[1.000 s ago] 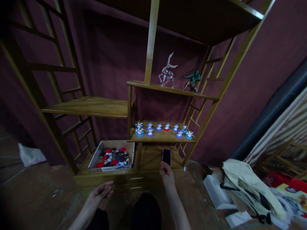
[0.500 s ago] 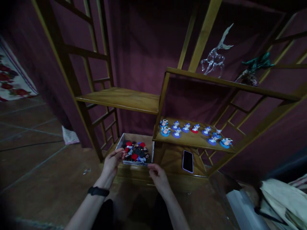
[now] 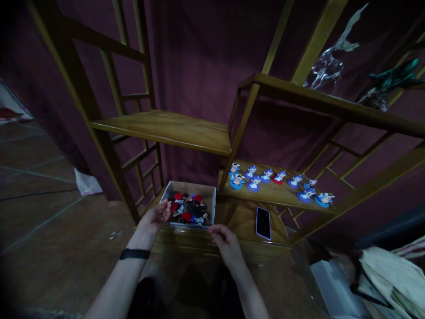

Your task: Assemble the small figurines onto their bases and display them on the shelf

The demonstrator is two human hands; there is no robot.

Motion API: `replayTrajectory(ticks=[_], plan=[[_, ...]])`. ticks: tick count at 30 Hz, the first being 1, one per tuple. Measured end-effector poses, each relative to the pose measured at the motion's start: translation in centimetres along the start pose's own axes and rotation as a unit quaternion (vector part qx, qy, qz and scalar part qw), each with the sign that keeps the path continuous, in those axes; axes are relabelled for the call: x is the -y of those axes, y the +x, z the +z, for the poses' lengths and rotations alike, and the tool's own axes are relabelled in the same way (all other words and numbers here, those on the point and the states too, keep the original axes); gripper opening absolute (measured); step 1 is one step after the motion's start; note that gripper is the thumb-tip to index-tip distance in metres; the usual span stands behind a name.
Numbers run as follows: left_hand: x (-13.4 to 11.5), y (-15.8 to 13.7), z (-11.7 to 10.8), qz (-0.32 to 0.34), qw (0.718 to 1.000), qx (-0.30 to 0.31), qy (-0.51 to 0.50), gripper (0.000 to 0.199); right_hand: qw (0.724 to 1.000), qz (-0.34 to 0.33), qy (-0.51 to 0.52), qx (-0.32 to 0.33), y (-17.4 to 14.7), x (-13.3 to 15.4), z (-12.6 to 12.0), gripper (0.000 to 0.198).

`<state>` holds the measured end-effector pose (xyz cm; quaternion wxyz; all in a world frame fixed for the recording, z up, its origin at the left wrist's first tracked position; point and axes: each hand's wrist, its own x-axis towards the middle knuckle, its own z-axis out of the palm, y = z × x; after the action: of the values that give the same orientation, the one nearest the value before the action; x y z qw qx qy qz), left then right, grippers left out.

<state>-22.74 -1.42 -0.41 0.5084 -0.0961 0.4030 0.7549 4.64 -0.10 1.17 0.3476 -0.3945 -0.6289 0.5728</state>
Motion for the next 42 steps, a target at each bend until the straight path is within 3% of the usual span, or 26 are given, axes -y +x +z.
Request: replayTrajectory(ticks=[4,12,19,25,29,38,42], plan=[[-0.6,0.6,-0.2,-0.004,1.000,0.001,-0.029,0.023,0.999,0.016,-0.023,0.042,2.6,-2.2,2.2,0.020],[-2.6,1.3,-1.0,0.010,0.998,0.010,-0.060,0.020,0.992,-0.021,-0.123,0.018,10.9,-7.2,4.5,0.020],[-3.7,1.5,-1.5,0.024,0.997,-0.002,-0.067,0.018,0.979,-0.042,-0.198,0.020,15.2,-9.6,6.4,0.022],[-4.0,1.6,-1.6,0.024,0.997,0.000,-0.073,0.017,0.964,-0.042,-0.257,0.054,16.7,-9.9,8.2,0.024],[-4.2,1.6,-1.6,0.022,0.997,-0.007,-0.075,0.018,0.937,-0.045,-0.338,0.074,17.3,-9.3,9.1,0.026],[-4.3,1.6,-1.5,0.029,0.996,-0.014,-0.080,0.018,0.860,-0.132,-0.474,0.139,18.8,-7.1,11.8,0.038],[-4.1,1.8,-1.4,0.029,0.996,-0.010,-0.078,0.018,0.845,-0.168,-0.472,0.187,19.3,-7.2,14.0,0.041]])
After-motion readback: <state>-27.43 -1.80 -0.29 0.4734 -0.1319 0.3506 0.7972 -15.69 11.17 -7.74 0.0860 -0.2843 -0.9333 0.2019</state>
